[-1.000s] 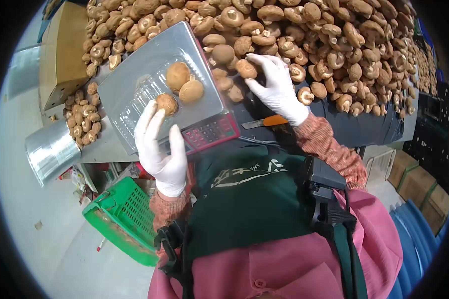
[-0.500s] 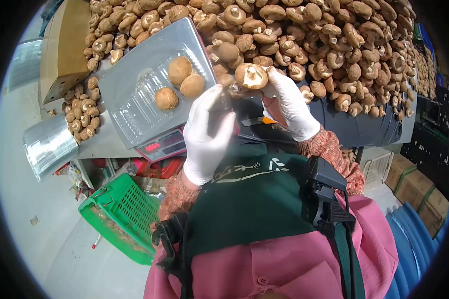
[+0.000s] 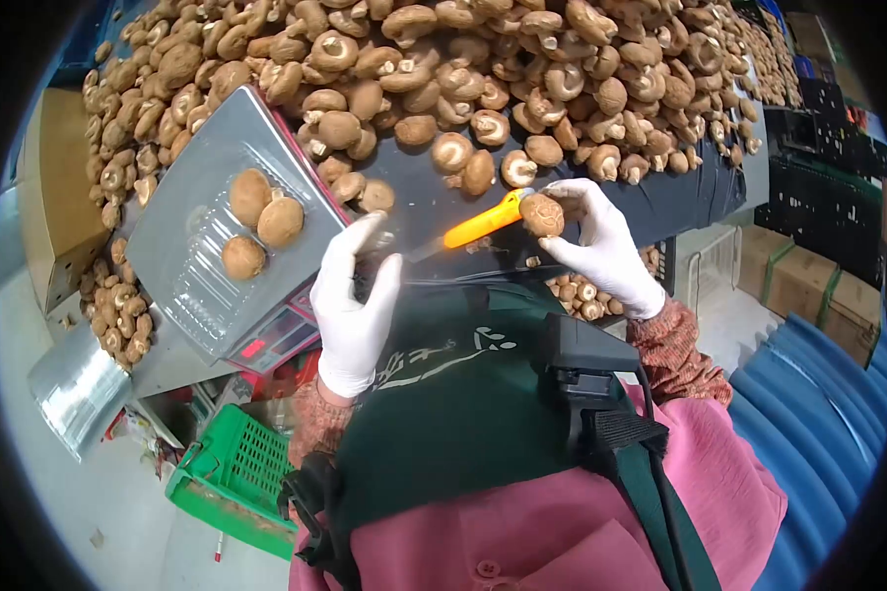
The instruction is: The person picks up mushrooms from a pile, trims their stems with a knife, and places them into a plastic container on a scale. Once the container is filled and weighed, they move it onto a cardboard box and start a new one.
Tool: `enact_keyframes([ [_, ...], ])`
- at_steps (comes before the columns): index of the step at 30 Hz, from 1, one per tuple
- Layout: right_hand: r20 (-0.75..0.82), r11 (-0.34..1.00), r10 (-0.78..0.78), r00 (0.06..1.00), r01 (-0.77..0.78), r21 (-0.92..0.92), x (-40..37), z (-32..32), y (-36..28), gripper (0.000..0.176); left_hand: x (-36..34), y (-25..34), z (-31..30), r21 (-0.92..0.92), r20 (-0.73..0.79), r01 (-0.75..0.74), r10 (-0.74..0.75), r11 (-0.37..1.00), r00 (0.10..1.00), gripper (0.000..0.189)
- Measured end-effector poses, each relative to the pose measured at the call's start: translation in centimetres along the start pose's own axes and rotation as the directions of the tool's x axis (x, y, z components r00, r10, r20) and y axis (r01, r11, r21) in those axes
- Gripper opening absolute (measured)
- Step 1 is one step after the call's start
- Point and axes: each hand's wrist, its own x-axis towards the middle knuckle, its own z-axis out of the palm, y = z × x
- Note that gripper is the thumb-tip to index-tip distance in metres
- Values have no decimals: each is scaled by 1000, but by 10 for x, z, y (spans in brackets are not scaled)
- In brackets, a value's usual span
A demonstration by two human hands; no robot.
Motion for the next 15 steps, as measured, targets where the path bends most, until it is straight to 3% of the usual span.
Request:
enact_keyframes([
  [2, -130, 974, -224, 966, 219, -52, 1, 12, 4, 53, 2, 9, 11, -277, 142, 266, -235, 923, 962, 45],
  [4, -188, 923, -384, 904, 372, -97, 4, 30, 1, 54, 11, 19, 18, -346, 286, 384, -293, 856, 912, 53],
  [6, -195, 862, -506, 840, 482, -159, 12, 46, -8, 53, 16, 25, 26, -456, 371, 471, -320, 755, 872, 63],
  [9, -92, 787, -602, 793, 570, -236, 22, 60, -17, 56, 24, 30, 33, -602, 405, 442, -222, 665, 887, 71],
  [10, -30, 755, -642, 766, 626, -195, 27, 64, -20, 60, 25, 28, 37, -647, 364, 415, -219, 640, 905, 65],
  [11, -7, 721, -679, 734, 666, -192, 28, 70, -15, 65, 28, 35, 23, -493, 392, 402, -216, 771, 894, 58],
  [12, 9, 707, -693, 721, 681, -192, 30, 73, -24, 72, 27, 35, 18, -564, 364, 410, -230, 717, 903, 52],
  [13, 64, 738, -639, 767, 634, -233, 26, 70, -32, 75, 27, 32, 4, -586, 230, 289, -186, 757, 955, 52],
  [14, 33, 738, -654, 755, 648, -188, 29, 72, -31, 73, 28, 30, -16, -595, 110, 163, -122, 787, 986, 52],
  [15, 1, 814, -569, 822, 563, -141, 27, 69, -14, 73, 28, 36, -45, -614, -42, 131, -198, 778, 979, 52],
])
